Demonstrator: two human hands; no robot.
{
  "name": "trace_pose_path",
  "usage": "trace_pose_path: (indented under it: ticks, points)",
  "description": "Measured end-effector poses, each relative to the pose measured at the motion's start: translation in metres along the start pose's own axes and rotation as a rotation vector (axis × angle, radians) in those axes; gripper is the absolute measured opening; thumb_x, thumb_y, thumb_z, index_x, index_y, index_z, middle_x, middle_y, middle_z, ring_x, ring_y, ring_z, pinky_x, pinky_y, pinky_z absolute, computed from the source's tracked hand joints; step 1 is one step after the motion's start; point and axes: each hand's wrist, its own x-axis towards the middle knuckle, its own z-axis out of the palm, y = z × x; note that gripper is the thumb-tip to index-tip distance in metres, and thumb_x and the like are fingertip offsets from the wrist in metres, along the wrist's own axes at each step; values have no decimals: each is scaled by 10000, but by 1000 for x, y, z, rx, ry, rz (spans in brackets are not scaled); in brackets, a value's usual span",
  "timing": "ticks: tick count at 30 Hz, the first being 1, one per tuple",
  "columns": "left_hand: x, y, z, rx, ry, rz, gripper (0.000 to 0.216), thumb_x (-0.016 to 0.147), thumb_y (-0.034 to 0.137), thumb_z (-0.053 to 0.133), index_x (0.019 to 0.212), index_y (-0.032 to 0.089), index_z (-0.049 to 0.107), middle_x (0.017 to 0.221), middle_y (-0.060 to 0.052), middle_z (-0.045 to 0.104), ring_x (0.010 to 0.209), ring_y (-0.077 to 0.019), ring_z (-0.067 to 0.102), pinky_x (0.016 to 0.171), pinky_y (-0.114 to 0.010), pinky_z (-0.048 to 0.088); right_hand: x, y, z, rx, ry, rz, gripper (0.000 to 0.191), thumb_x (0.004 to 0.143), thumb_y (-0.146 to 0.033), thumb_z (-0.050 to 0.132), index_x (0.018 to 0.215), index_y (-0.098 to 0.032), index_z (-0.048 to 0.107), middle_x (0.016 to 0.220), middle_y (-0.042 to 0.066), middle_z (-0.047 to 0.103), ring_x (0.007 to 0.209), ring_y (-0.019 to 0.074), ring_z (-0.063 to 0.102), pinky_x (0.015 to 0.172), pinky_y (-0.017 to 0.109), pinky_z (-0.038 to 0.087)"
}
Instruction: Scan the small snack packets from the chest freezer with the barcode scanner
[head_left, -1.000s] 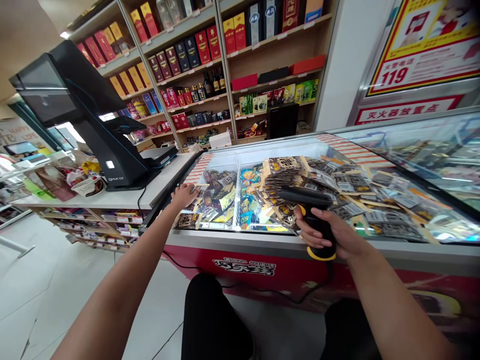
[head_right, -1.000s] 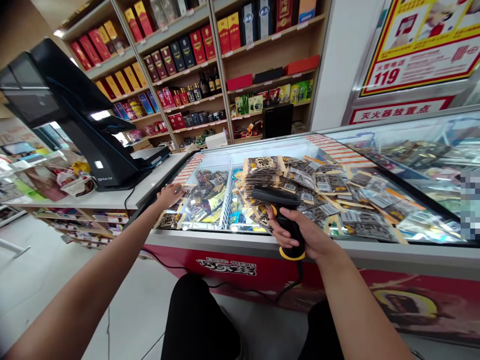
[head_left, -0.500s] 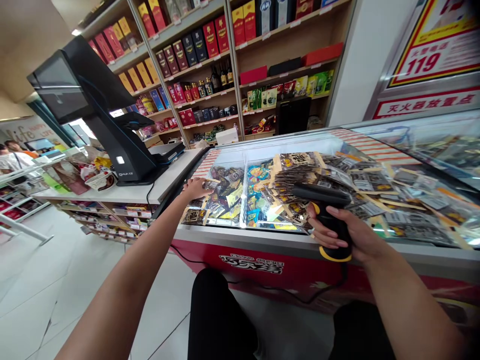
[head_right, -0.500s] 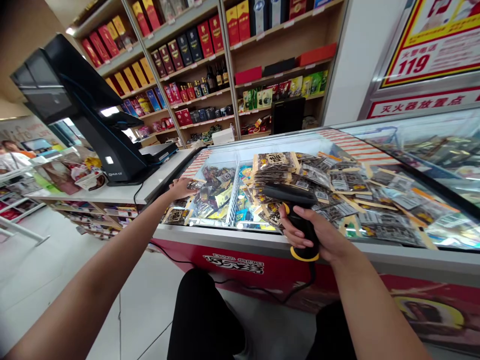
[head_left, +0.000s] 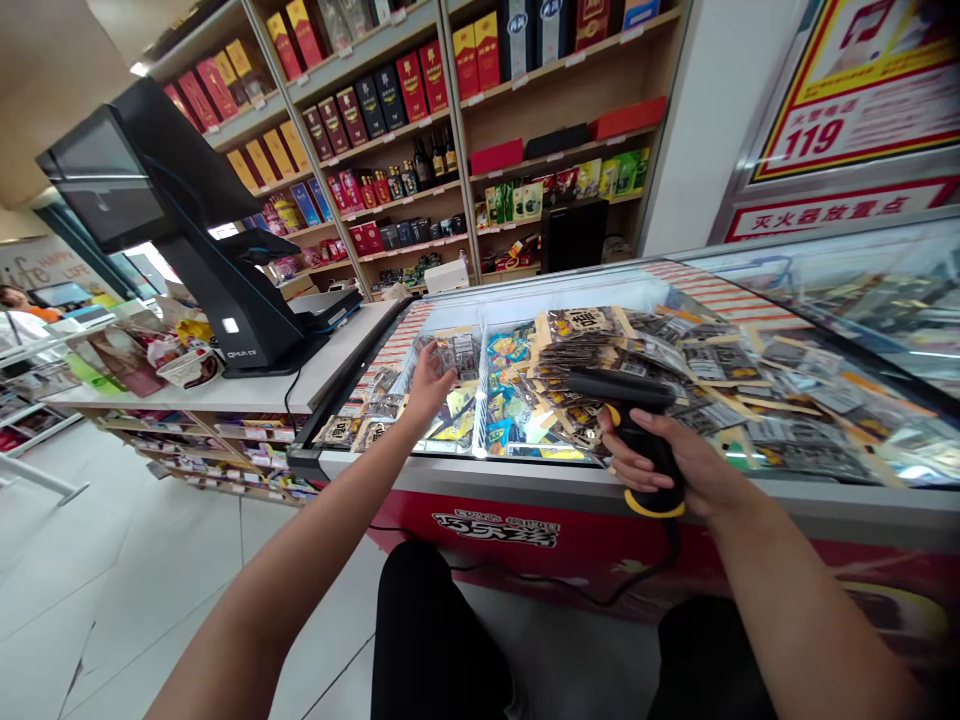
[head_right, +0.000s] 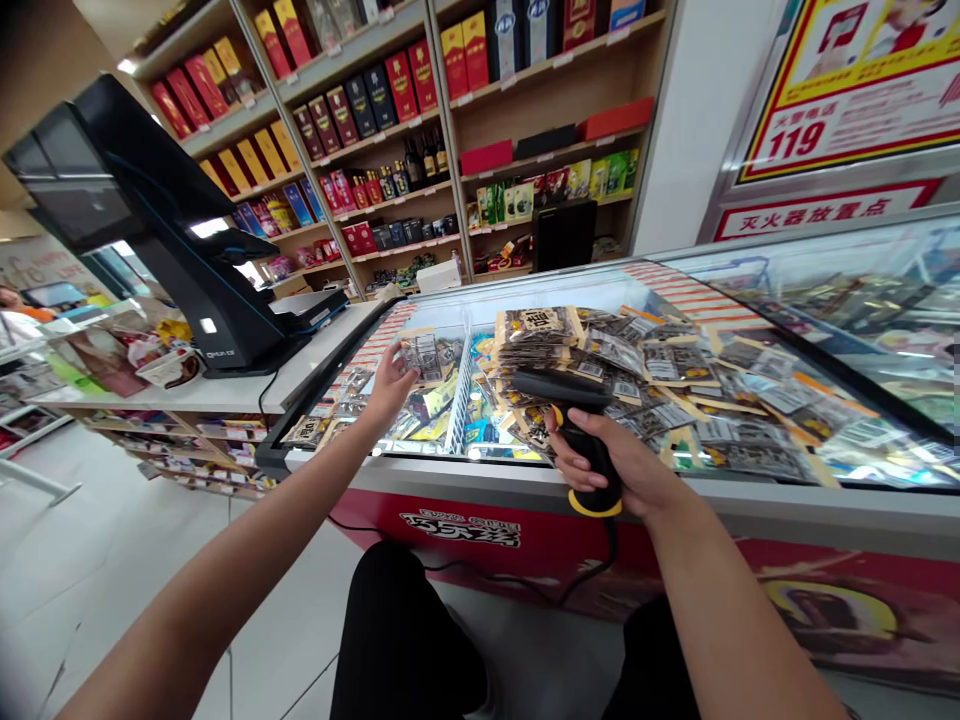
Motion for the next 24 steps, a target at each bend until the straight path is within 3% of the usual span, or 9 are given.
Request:
trace_pose_path:
  ticks: [3,6,12,20,24]
  points:
    - [-15,-4,25,-38,93,-87,701,956,396,701,1577,284,398,1493,-170,609,1344,-288,651,1045,-459,588,0,-1,3,-28,-3,-11,341,935,-522,732,967,-195,638,555,-63,459,398,47,220,417,207,267]
    - [-27,-4,34,-34,151,-143,763,923,455,766,1584,292,422,1485,-178,598,1384,-312,620,1002,-443,617,2,-2,6,-79,1,-9,350,944,-532,719,990,-199,623,559,-62,475,389,51,221,402,215,269]
    - [-41,2,33,-62,114,-78,827,884,555,799,1589,300,449,1414,-160,624,1172,-283,720,902,-421,662,5,-5,11,-183,5,47,395,920,-554,768,873,-203,592,549,-32,499,375,56,313,397,238,260]
    - [-45,12,35,-71,105,-153,820,869,464,835,1583,293,470,1447,-170,605,1174,-280,716,959,-422,632,6,-2,8,-202,18,55,393,917,-553,777,905,-204,597,576,-32,517,393,54,330,395,220,265]
    - [-45,11,35,-99,110,-133,790,880,445,817,1571,302,463,1389,-142,620,1091,-243,722,916,-413,639,6,-1,8,-195,29,53,371,932,-538,767,921,-199,616,588,-33,524,392,49,326,410,220,279]
